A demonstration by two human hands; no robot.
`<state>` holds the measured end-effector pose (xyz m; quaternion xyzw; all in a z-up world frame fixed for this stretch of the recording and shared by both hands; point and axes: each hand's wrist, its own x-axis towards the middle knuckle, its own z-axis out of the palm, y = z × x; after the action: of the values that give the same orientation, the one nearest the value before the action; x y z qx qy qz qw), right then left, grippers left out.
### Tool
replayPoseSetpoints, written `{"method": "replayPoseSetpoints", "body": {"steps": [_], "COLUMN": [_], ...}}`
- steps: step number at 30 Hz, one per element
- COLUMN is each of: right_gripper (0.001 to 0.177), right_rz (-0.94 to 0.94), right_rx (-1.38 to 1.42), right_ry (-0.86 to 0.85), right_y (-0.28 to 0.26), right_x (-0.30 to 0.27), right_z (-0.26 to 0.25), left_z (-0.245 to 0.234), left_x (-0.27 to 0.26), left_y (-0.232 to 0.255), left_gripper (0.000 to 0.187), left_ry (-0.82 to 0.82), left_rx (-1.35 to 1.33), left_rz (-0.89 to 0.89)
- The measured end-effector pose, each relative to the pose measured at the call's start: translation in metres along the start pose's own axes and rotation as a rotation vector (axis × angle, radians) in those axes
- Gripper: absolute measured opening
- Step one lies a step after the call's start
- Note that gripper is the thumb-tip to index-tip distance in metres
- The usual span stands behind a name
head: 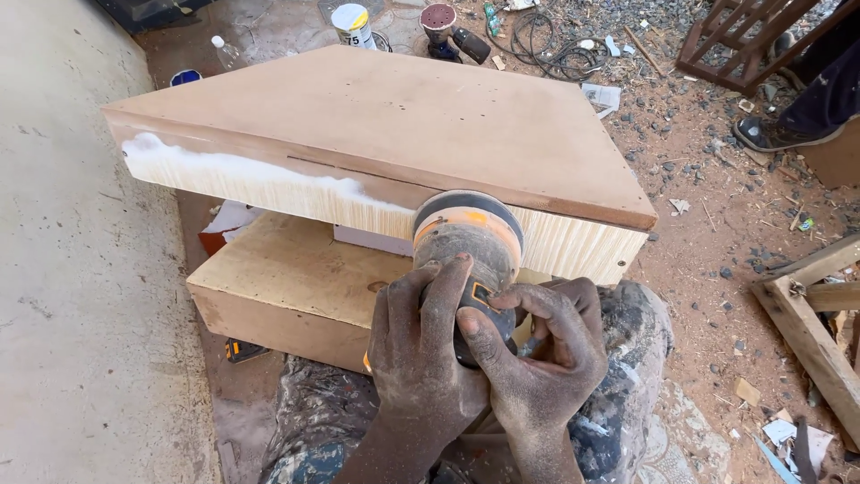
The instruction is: Using an electric orbital sander to smooth the surfaces and edges of a wooden furniture component.
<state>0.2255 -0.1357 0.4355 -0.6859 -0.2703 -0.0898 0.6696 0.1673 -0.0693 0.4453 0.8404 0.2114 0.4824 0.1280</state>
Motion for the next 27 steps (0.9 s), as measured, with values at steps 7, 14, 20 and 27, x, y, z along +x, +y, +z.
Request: {"method": "replayPoseSetpoints", "body": {"steps": [7, 14, 20, 27], "right_gripper": [0.019, 0.046, 0.063, 0.062], "right_rz": [-0.210, -0.218, 0.161, 0.096], "right_rx": [-0.029, -0.353, -0.592, -0.562], "right_ry": [-0.087, -0.664, -1.252, -1.234], "right_y": [0.018, 0.024, 0.072, 0.095], "right_x": [0.014, 0.176, 0.202, 0.202], "right_z": [-0.010, -0.009, 0.011, 0.008], "left_z": [0.000, 0.007, 0.007, 0.000], "left_x": [-0.003, -0.019, -0.008, 0.002], "left_y": [0.003, 0.009, 0.009, -0.003], "left_gripper": [0.048, 0.073, 0.069, 0.072], "left_ry": [0.007, -0.099, -0.080, -0.078], "left_rx": [0.050, 0.047, 0.071, 0.125], "left_rz": [-0.067, -0.070, -0.085, -0.064]}}
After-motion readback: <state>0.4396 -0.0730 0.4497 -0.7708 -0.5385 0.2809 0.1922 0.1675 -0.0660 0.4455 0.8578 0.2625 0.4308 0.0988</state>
